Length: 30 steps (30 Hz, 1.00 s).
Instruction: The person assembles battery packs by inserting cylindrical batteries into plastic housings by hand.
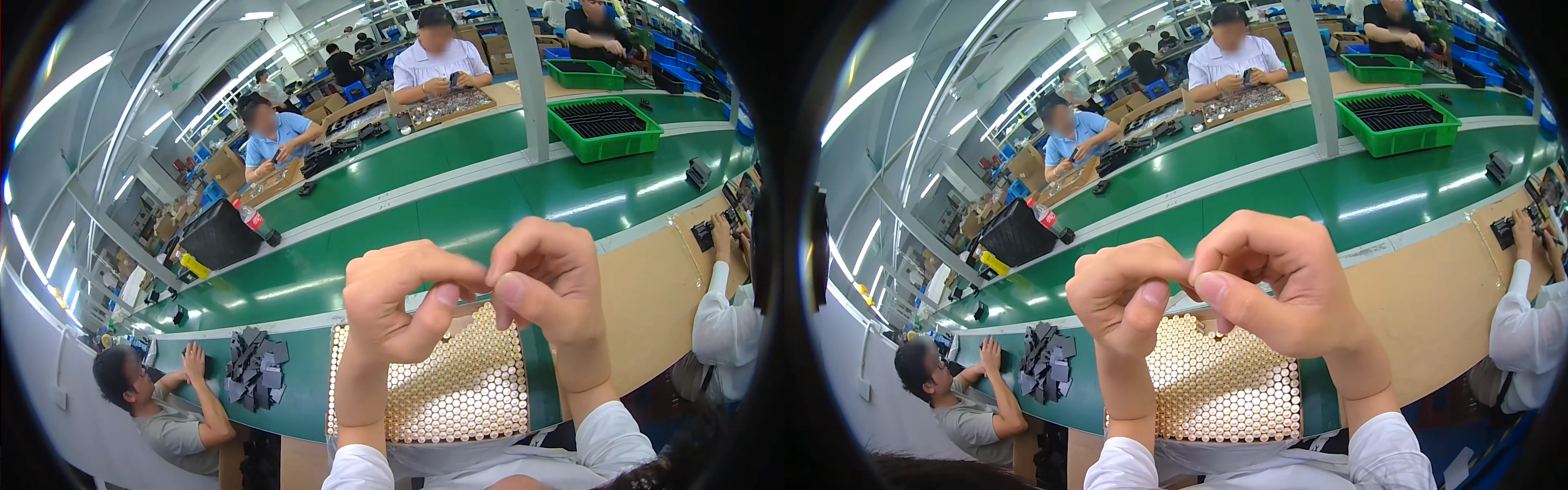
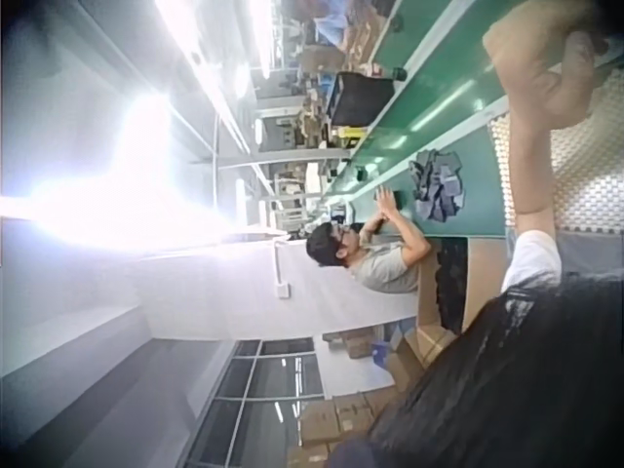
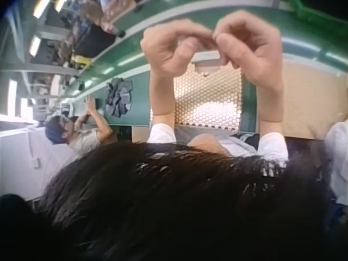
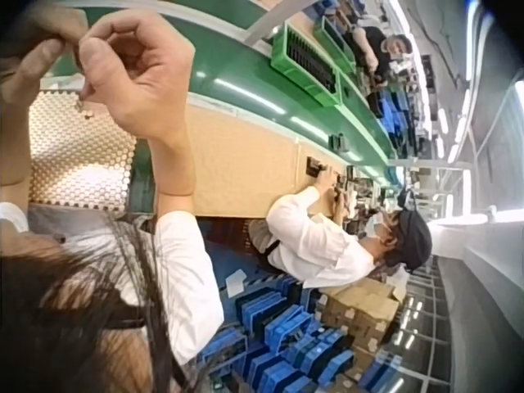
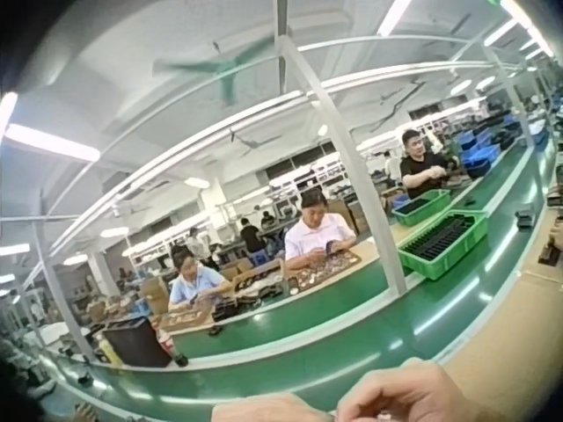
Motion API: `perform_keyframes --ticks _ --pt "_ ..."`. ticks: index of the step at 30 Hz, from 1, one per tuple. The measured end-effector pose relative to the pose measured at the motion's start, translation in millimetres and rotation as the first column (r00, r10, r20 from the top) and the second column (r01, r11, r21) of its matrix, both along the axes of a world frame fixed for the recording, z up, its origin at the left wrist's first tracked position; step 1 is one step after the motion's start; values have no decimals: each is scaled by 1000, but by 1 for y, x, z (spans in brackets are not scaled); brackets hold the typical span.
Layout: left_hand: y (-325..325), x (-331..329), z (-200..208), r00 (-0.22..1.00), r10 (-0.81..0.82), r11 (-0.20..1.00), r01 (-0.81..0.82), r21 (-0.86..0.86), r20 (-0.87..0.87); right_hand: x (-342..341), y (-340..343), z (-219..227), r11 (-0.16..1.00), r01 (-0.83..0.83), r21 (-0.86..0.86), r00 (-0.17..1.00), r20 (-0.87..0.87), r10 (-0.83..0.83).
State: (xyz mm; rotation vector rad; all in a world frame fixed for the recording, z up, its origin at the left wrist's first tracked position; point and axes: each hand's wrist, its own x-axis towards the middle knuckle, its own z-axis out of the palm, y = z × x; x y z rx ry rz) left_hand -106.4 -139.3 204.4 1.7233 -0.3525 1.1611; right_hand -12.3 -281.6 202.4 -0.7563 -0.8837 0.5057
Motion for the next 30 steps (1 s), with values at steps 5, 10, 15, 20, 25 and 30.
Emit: perform_keyframes --ticks 5,10,15,20,25,30 --pt "12 -1 -1 984 -152 954 120 275 97 19 1 -21 939 -95 330 966 258 7" --pt "22 -19 17 909 -413 846 361 394 55 46 -14 -14 847 -297 441 855 518 30" --pt "32 -27 18 844 -504 772 535 343 -183 50 -29 -17 903 -379 203 781 593 195" --pt "45 -30 2 851 -474 803 523 287 -226 81 -5 -19 919 -374 124 794 555 248" --pt "58 -30 -4 844 -480 804 533 264 -240 60 2 -36 941 -336 39 791 555 259" --pt "72 -34 -9 841 -474 806 534 255 -261 69 31 -37 951 -307 -30 781 563 270"
